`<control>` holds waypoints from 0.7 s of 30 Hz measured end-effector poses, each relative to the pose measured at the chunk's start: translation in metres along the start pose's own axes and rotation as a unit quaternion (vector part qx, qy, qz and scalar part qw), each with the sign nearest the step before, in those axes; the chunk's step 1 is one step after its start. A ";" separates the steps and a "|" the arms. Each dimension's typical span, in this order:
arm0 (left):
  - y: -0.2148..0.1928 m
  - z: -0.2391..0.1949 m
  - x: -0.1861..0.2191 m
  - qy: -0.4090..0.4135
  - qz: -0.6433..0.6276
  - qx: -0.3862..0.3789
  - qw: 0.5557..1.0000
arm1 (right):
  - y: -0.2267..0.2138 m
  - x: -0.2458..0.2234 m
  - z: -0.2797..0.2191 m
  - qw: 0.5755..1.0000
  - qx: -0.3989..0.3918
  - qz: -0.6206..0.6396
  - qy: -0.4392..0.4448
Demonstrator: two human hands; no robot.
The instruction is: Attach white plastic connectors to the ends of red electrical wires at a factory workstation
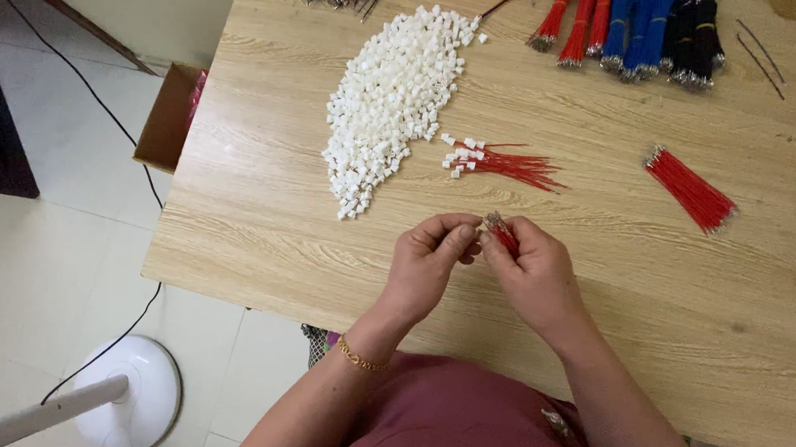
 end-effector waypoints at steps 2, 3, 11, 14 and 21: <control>0.000 -0.006 0.013 0.004 0.009 -0.007 1.000 | -0.007 0.000 0.000 1.000 -0.006 -0.010 0.001; 0.000 -0.010 0.019 0.008 0.017 -0.013 1.000 | -0.009 0.001 0.000 1.000 -0.013 -0.019 0.003; -0.009 -0.004 0.009 0.016 0.047 -0.006 0.999 | -0.005 -0.007 0.005 0.997 -0.047 -0.050 -0.019; -0.009 -0.006 0.009 0.002 0.047 -0.006 0.999 | -0.004 -0.004 0.004 0.997 -0.059 -0.049 -0.012; -0.008 0.010 0.010 0.000 0.042 -0.001 0.999 | -0.005 0.044 0.011 0.999 -0.025 0.040 0.005</control>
Point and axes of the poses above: each hand's wrist, its own z-axis towards the middle knuckle, its own y-axis out of the palm, x = y × z, the point moved 1 cm from there along z, towards the middle knuckle, and after that the axes turned 7 degrees about -y, right-handed, at the moved point
